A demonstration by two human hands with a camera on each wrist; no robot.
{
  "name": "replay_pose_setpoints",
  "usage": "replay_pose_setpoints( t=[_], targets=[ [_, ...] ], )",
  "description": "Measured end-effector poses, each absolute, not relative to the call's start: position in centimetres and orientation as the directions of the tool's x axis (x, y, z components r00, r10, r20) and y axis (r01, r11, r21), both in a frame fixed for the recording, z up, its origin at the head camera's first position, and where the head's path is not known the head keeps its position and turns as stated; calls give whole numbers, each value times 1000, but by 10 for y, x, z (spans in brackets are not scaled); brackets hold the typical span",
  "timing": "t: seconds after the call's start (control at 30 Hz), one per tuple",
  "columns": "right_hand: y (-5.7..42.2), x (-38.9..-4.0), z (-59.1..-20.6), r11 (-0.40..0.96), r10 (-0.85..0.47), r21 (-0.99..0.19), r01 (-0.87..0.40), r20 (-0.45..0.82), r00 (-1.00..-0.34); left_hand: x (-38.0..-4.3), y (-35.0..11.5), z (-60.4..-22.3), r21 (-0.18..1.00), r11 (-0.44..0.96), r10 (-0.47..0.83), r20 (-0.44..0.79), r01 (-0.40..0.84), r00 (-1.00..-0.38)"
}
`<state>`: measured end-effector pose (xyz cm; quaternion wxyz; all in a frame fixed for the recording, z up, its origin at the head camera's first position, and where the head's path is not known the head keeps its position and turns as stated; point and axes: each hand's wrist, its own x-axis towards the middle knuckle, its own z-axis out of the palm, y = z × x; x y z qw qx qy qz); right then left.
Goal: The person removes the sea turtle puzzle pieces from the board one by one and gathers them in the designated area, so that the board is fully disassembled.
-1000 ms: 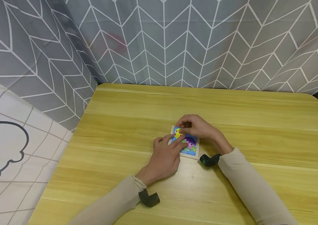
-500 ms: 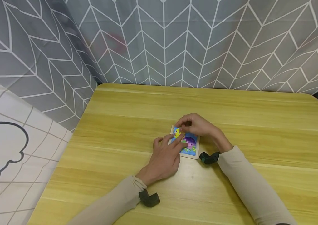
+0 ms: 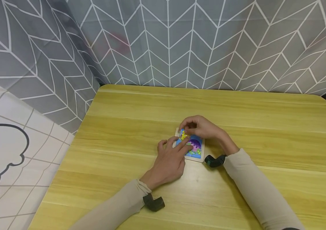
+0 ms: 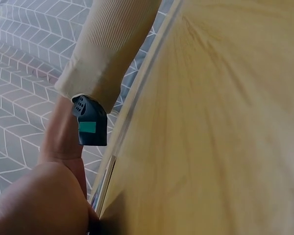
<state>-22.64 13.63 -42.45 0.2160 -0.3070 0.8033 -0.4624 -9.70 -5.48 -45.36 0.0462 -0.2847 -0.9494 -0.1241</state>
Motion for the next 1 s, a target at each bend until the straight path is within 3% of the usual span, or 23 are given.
replay_pose_setpoints(
  t=[0.77,1.0],
  targets=[
    [145,-225,-434,329,-649,-913,-242,-33,-760,-95,-53,-455,127,820,533,181,557,-826],
    [146,-226,-434,311,-677,-918,-245,-33,-735,-94,-52,-453,118,824,530,186,554,-828]
  ],
)
